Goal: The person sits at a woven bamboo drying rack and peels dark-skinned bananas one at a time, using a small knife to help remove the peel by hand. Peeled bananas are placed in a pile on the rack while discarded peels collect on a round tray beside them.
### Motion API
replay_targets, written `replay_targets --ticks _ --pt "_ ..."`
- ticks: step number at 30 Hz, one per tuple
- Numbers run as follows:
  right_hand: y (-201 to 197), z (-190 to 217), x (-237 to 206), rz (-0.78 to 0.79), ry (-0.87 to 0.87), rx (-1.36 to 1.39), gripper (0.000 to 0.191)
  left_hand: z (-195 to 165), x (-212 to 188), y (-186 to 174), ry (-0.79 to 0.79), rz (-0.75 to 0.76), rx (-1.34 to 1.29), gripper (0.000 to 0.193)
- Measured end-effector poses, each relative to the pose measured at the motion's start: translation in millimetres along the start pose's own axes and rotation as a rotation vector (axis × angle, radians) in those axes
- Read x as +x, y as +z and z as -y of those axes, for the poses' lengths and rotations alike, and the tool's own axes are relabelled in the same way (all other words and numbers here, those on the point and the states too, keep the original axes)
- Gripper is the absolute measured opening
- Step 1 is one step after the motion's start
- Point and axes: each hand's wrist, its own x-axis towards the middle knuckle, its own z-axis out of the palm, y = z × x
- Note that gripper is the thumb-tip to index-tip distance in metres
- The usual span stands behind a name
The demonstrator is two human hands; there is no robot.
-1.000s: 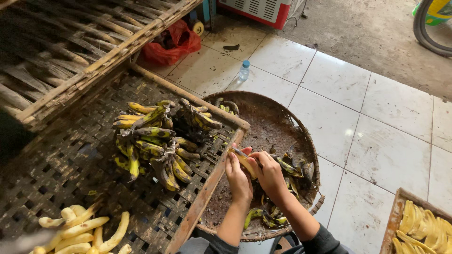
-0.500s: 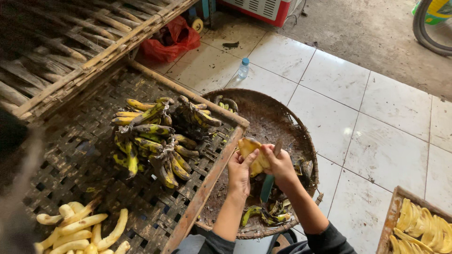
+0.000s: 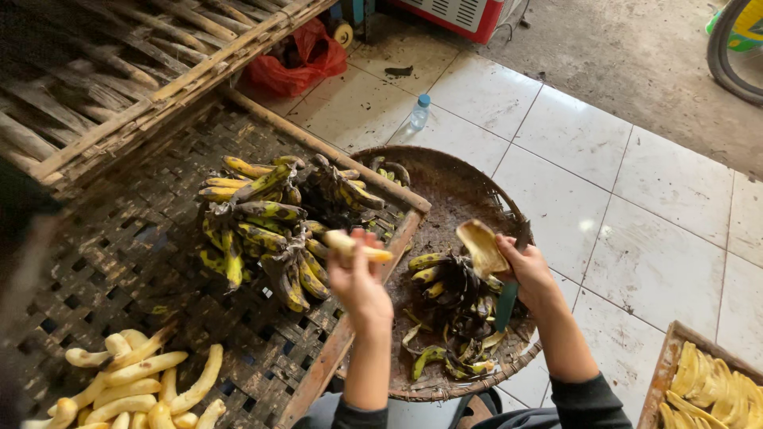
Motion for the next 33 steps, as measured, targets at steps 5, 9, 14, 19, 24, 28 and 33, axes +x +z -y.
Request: replay_targets --ticks 5,9,14,19,24,28,33 --pt "24 -36 3 0.043 -0.068 -1.108 0.035 -79 53 -96 0.621 -0.177 -0.234 0.028" --pt "80 -72 7 -0.023 -0.538 -1.314 0.047 -127 88 -182 0.986 -0.487 -0.042 0.057" --pt "129 -70 13 -0.008 -0.638 -1.543 0.047 -127 80 -179 0.961 -0.475 0.028 0.063" --pt "105 -50 18 -0.569 -0.67 -1.062 0.02 -130 44 -110 0.659 -0.334 -0.116 0.057" --pt "64 -36 18 -0.594 0.137 0.34 0.019 -126 21 -71 0.509 -0.181 -0.122 0.044" --pt "65 -21 10 -0.33 0.062 0.497 0.026 -85 12 -40 0.245 0.174 0.205 0.045" --pt "77 -15 -16 0.031 -0.089 -0.04 0.034 -11 -18 -13 0.516 0.776 1.233 0.088"
